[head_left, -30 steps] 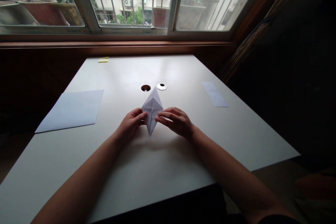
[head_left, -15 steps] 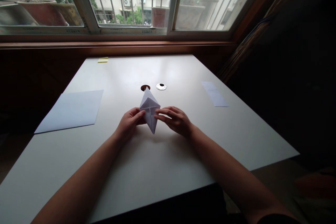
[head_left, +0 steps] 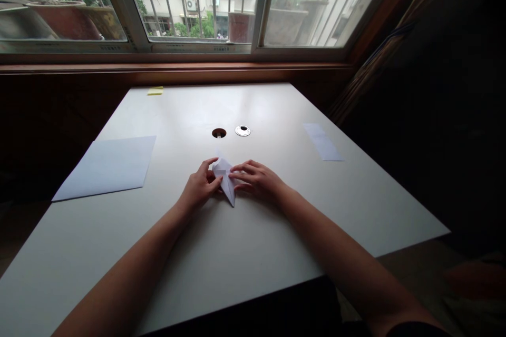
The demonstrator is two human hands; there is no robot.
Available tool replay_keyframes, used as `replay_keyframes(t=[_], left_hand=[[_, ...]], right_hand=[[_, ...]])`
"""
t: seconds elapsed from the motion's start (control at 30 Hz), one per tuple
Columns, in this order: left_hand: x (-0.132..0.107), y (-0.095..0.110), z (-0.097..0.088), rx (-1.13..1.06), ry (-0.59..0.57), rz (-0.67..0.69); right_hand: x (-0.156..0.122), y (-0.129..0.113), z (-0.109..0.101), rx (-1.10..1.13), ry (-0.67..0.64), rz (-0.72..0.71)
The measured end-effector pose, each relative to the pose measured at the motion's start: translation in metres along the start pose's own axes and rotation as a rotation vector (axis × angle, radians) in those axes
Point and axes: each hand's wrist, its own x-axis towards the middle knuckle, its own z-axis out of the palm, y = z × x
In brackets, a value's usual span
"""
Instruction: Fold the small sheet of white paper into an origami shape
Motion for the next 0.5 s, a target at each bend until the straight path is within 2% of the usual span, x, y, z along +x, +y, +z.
replay_keyframes(t=[0.13,0.27,0.4,0.5], left_hand=[[0.002,-0.007,-0.004,0.383,0.077,0.192],[0.005,-0.017,-0.01,0.634,0.126,0.386],[0.007,-0.022,-0.011,0.708,0.006,0.494],[0.005,-0.021,-0.009,0.754,-0.077,0.515]], right_hand=[[-0.002,0.001,0.003,-0.014,-0.028,0.013],[-0.004,0.001,0.005,-0.019,-0.034,0.032],[-0.004,0.0,0.005,-0.02,-0.036,0.065],[-0.003,-0.001,0.004,-0.03,-0.041,0.111]])
